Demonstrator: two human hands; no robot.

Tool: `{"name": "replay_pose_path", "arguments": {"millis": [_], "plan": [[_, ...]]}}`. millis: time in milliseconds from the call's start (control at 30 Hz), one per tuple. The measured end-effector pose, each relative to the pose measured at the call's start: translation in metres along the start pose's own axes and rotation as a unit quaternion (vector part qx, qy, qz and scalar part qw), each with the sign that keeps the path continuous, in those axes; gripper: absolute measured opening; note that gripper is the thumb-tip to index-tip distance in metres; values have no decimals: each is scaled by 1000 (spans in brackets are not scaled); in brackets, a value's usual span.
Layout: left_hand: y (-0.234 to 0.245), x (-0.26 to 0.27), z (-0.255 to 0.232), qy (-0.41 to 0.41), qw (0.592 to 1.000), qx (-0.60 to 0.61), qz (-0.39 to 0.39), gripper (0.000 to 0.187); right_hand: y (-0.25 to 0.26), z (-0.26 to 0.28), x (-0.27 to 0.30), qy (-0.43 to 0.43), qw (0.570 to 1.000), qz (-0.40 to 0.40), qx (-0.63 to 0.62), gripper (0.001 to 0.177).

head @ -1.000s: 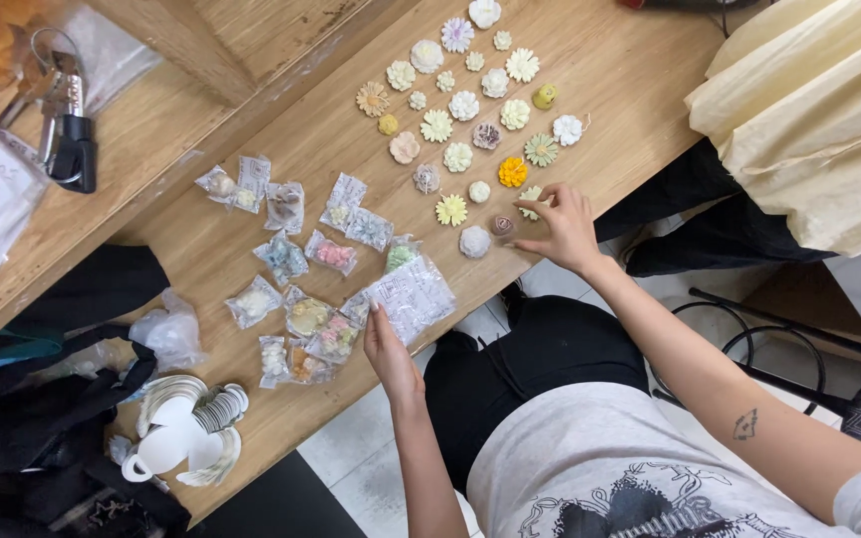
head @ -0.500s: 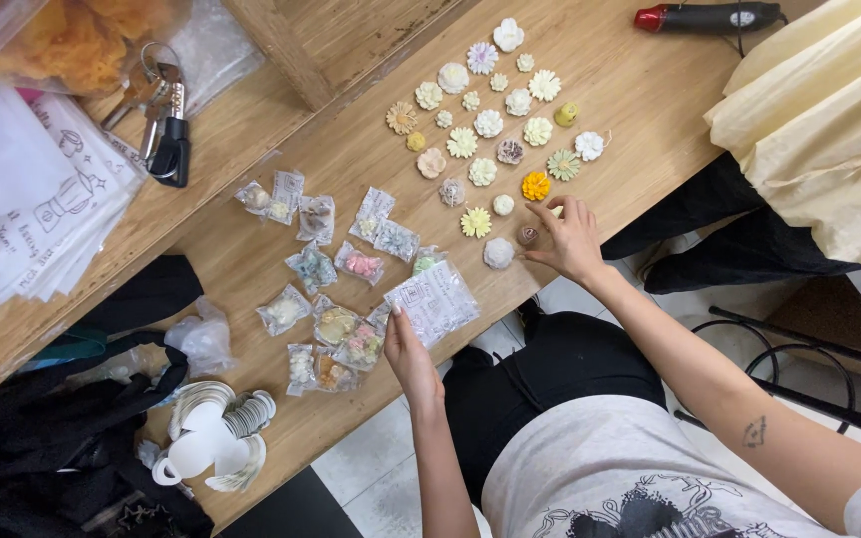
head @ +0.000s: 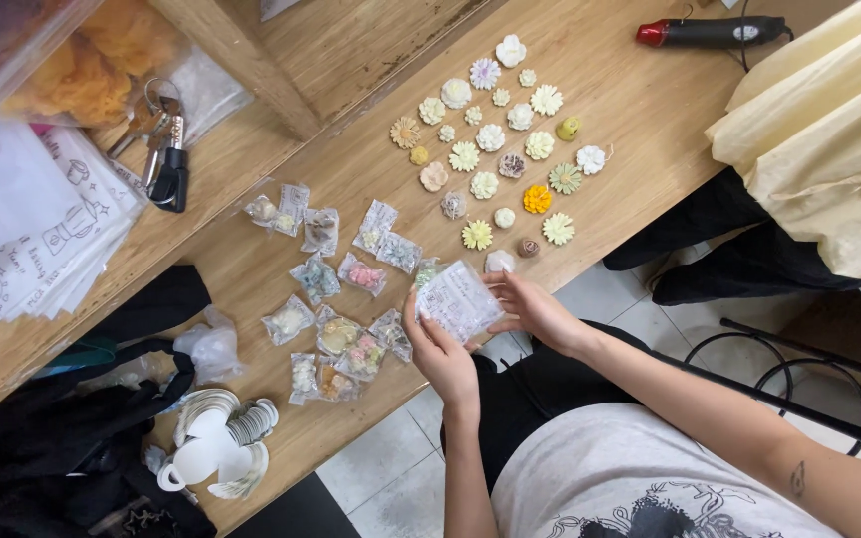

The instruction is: The person sits at a wooden table and packages small flower-shaped wax candle toppers. They pick up each wax piece, place it into a small printed plastic bag, and set the filled bag with a pile of finished bags on the table, repeating this one piece at a time.

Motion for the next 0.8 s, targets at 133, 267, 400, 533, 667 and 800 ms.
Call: {"name": "replay_pose_path", "arguments": {"millis": [133, 267, 400, 533, 667, 800], "plan": [[0, 9, 30, 77, 997, 12, 18, 38, 86, -12, -35, 97, 949, -103, 283, 49], [9, 14, 47, 95, 995, 30, 7, 38, 123, 31, -30, 151, 810, -231, 518, 63], [13, 20, 60, 111, 994, 16, -4, 36, 104, 61, -29, 275, 679, -197, 652, 67], [10, 26, 62, 131, 991, 21, -5, 35, 106, 57, -45, 262, 650, -183, 689, 53], [7, 31, 56, 126, 992, 11, -4, 35, 116, 51, -56, 273, 652, -202, 678, 45], [3, 33, 45, 124, 992, 8, -4, 36, 116, 49, -60, 280, 665, -207, 661, 44]]}}
Point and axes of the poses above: each hand's wrist, its own x-axis away from the middle knuckle, its own y-axis out of the back of the hand, z = x × y, the point moved 7 cm from there along -x, towards the middle knuckle, and after that the axes turned 4 degrees about -x, right-handed, at the moved point
